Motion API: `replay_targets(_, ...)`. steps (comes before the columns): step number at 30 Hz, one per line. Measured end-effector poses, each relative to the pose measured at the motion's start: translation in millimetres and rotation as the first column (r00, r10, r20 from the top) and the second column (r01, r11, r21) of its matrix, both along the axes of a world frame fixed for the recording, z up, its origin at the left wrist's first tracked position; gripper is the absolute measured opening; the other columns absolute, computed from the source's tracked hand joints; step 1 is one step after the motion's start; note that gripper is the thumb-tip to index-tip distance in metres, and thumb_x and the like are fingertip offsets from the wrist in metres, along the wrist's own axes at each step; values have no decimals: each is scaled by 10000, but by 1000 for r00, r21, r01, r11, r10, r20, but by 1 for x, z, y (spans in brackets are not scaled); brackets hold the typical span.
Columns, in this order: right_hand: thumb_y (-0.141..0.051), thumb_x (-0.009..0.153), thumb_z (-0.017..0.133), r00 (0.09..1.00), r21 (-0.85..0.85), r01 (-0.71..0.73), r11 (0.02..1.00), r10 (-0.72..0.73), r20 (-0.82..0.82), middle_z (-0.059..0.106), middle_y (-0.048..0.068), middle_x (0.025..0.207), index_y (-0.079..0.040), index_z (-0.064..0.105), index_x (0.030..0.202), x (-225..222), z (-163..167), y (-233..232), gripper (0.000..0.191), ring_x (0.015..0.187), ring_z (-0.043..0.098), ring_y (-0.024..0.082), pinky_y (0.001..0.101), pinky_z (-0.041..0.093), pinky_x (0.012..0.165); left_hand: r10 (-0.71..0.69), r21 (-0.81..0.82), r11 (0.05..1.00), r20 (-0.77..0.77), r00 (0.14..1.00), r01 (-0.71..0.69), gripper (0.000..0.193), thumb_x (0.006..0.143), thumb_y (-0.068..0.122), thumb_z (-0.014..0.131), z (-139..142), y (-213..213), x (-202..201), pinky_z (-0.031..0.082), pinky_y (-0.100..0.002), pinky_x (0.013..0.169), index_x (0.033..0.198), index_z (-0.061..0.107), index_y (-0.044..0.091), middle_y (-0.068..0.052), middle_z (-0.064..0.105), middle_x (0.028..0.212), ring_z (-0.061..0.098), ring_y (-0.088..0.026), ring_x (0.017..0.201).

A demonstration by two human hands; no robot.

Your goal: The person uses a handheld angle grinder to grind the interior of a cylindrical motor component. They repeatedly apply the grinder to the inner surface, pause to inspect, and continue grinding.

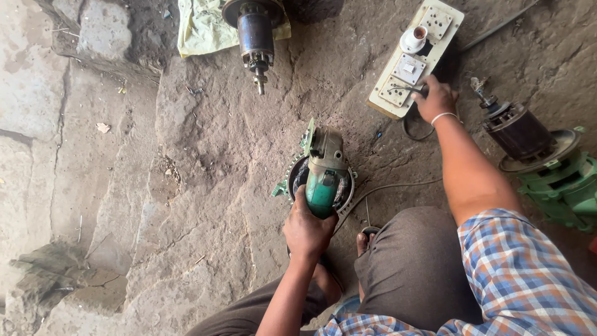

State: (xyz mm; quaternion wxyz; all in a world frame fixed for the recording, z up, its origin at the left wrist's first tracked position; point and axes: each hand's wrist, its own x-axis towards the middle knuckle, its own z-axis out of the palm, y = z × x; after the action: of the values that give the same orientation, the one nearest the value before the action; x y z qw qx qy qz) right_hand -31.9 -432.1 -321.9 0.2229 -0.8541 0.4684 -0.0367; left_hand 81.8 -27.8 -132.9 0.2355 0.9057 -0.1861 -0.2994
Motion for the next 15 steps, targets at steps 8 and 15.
replay_targets(8,-293,899,843,999,-67,45,997,-47,-21,702,86,1178,-194,749,945,44,6,14,144,1228,540,329,504,359,1134,-9,-40,999,49,999,11,775,711,335,811,-3,2,-2,571,-524,791,1384,494,118,-204,721,1085,714,-428,933)
replay_targets(15,-120,928,710,981,-61,193,979,-191,44,546,134,1380,-171,726,1180,42,-6,-5,258,1317,463,362,507,384,1130,-8,-20,1000,-12,1000,8,794,703,327,813,-3,0,1,576,-514,787,1395,491,107,-218,727,1039,723,-427,899)
